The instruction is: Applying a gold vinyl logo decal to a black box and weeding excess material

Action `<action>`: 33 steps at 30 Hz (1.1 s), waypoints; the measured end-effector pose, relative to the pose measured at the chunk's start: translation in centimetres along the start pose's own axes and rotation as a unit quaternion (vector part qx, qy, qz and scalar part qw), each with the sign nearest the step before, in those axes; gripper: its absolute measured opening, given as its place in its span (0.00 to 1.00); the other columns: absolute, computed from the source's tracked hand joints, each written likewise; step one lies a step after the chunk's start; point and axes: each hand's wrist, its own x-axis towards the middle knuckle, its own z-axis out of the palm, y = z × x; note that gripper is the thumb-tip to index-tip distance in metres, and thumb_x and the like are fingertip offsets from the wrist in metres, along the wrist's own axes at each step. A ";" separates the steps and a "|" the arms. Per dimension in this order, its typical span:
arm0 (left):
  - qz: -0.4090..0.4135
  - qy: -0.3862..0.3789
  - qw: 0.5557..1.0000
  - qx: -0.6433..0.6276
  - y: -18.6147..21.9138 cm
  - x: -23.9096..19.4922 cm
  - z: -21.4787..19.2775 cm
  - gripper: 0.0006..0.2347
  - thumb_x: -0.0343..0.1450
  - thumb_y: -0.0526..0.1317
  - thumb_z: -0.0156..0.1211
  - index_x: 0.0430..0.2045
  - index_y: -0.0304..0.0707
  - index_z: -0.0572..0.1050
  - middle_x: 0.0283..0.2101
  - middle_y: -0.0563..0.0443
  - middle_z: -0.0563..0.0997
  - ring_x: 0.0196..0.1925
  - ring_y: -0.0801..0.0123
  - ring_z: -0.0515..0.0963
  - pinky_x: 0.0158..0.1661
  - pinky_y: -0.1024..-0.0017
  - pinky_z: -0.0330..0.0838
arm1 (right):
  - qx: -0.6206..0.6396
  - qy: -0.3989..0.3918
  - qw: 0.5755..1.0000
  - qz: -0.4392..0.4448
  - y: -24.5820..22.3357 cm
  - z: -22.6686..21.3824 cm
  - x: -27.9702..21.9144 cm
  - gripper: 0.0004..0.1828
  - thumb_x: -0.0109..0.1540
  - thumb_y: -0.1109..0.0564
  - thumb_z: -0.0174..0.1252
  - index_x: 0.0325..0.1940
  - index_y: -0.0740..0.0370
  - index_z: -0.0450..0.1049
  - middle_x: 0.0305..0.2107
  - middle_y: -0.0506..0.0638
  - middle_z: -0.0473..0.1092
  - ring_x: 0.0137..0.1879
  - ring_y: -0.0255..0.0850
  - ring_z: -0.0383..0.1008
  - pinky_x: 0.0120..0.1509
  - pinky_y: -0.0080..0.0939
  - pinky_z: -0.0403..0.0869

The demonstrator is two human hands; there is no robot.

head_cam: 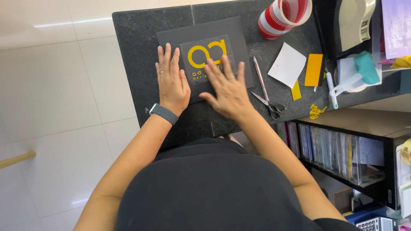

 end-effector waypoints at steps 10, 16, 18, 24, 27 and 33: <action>0.060 0.057 0.995 -0.050 -2.0 0.1 1.1 0.22 0.77 0.28 0.35 0.70 0.34 0.60 0.75 0.38 0.51 0.78 0.43 0.42 0.73 0.51 0.44 | 0.014 0.026 1.000 0.005 -4.5 2.1 0.2 0.40 0.73 0.33 0.38 0.81 0.61 0.52 0.79 0.56 0.47 0.84 0.57 0.36 0.79 0.79 0.33; 0.035 0.067 0.993 -0.089 -1.1 -0.1 0.6 0.22 0.78 0.28 0.33 0.70 0.35 0.60 0.76 0.37 0.51 0.76 0.36 0.46 0.72 0.49 0.50 | -0.016 0.036 0.995 0.093 1.1 1.4 -2.5 0.41 0.72 0.32 0.43 0.81 0.61 0.55 0.77 0.58 0.51 0.82 0.62 0.35 0.75 0.82 0.33; 0.059 0.083 0.992 -0.071 -1.7 0.1 1.2 0.21 0.79 0.31 0.32 0.69 0.35 0.61 0.76 0.38 0.51 0.77 0.38 0.47 0.73 0.51 0.49 | -0.024 0.060 0.993 0.100 1.0 1.7 -2.5 0.44 0.71 0.30 0.45 0.81 0.65 0.54 0.77 0.61 0.51 0.82 0.63 0.33 0.75 0.81 0.30; 0.071 0.086 0.991 -0.076 -1.8 0.3 0.9 0.20 0.80 0.33 0.32 0.68 0.35 0.62 0.75 0.38 0.53 0.76 0.38 0.50 0.72 0.51 0.51 | 0.006 0.054 0.998 0.017 -4.7 1.6 -0.9 0.45 0.69 0.25 0.40 0.79 0.57 0.58 0.77 0.52 0.52 0.84 0.58 0.35 0.78 0.80 0.31; 0.060 0.093 0.988 -0.104 -1.1 0.0 0.7 0.19 0.79 0.31 0.30 0.65 0.32 0.64 0.74 0.36 0.55 0.75 0.38 0.53 0.72 0.50 0.49 | -0.009 0.075 0.993 0.090 0.4 2.0 -3.1 0.42 0.71 0.29 0.42 0.80 0.59 0.56 0.77 0.56 0.53 0.83 0.62 0.35 0.76 0.81 0.31; 0.089 0.101 0.986 -0.100 -2.2 0.4 0.9 0.18 0.81 0.39 0.32 0.63 0.35 0.66 0.73 0.37 0.56 0.75 0.43 0.55 0.72 0.52 0.49 | -0.008 0.122 0.991 0.048 -3.4 3.3 -0.9 0.49 0.68 0.23 0.42 0.78 0.62 0.57 0.76 0.59 0.53 0.83 0.62 0.36 0.79 0.78 0.29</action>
